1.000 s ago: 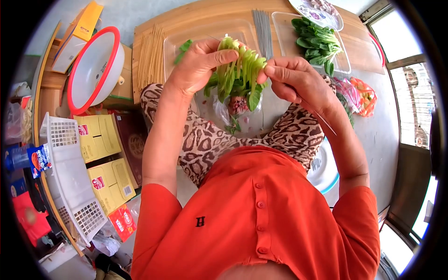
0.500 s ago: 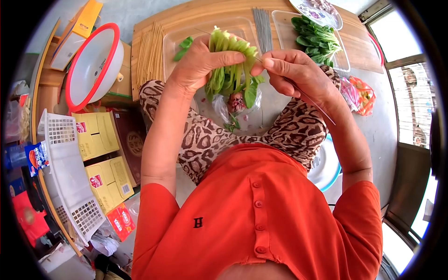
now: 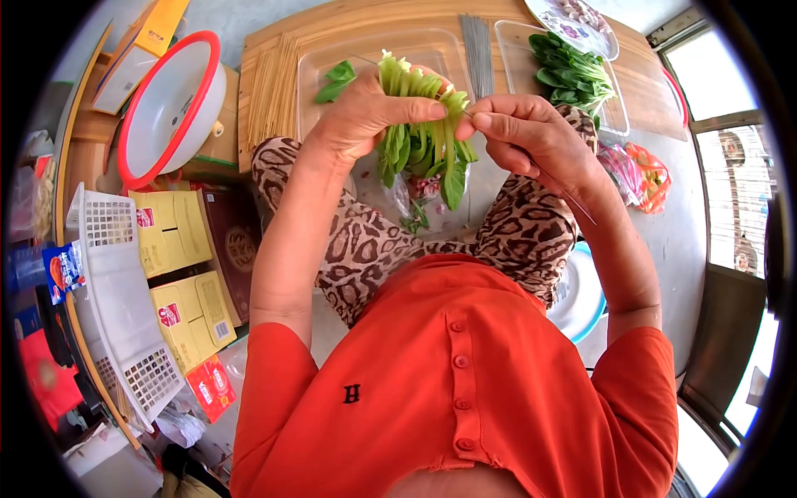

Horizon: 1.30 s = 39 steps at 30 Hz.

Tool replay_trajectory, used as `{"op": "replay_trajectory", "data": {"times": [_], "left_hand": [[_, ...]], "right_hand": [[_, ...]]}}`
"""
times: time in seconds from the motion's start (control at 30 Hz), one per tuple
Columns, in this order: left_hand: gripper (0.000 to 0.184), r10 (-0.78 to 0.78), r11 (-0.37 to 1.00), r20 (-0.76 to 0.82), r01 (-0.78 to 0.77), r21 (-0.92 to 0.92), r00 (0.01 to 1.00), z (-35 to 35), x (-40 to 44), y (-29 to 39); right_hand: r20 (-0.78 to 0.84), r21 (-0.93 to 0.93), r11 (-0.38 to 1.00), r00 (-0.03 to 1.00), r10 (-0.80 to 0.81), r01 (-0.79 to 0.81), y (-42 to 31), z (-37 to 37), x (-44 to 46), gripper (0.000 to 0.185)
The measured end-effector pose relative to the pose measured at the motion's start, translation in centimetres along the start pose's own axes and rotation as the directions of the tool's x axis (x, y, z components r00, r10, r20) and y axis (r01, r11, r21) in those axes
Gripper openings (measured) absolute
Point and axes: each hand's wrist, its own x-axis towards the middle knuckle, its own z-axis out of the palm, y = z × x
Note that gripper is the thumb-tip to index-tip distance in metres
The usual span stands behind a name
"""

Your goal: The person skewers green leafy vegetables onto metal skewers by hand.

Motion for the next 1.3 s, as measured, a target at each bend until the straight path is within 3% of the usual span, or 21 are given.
{"op": "replay_trajectory", "data": {"times": [0.13, 0.2, 0.47, 0.53, 0.57, 0.67, 0.77, 1.3], "left_hand": [[0.036, 0.003, 0.989, -0.074, -0.014, -0.145, 0.997, 0.4, -0.2, 0.7], [0.026, -0.062, 0.959, -0.158, 0.016, -0.282, 0.986, 0.1, -0.5, 0.5], [0.023, -0.037, 0.976, -0.097, 0.015, -0.216, 0.995, -0.3, 0.1, -0.4], [0.033, -0.067, 0.976, -0.071, 0.051, -0.212, 0.995, -0.2, 0.1, -0.2], [0.039, -0.001, 0.982, -0.039, -0.007, -0.189, 0.999, 0.1, 0.1, 0.0], [0.044, 0.012, 0.949, -0.006, -0.013, -0.314, 1.0, -0.1, 0.1, 0.1], [0.045, 0.003, 0.968, 0.001, -0.003, -0.249, 1.0, -0.5, 0.2, -0.4], [0.032, 0.001, 0.979, 0.018, 0.003, -0.202, 1.0, 0.0, 0.7, -1.0]], "right_hand": [[-0.003, 0.02, 1.0, 1.0, -0.004, 0.004, -0.1, -0.1, 0.0, 0.026], [-0.015, 0.05, 0.999, 1.0, -0.02, 0.021, 0.1, -0.2, -0.1, 0.026], [-0.037, 0.076, 0.997, 0.999, 0.023, -0.02, 0.1, -0.1, -1.0, 0.025], [-0.06, 0.112, 0.994, 0.998, 0.023, -0.016, 0.3, -0.2, -1.1, 0.025], [-0.055, 0.13, 0.991, 0.998, 0.016, -0.008, 0.3, -0.3, -1.1, 0.025], [-0.044, 0.155, 0.988, 0.999, 0.016, -0.009, 0.4, -0.6, -1.3, 0.025], [-0.024, 0.167, 0.986, 0.999, 0.023, -0.019, 0.5, -0.6, -1.3, 0.025], [-0.06, 0.186, 0.981, 0.996, 0.061, -0.049, 1.0, -1.0, -1.0, 0.025]]}}
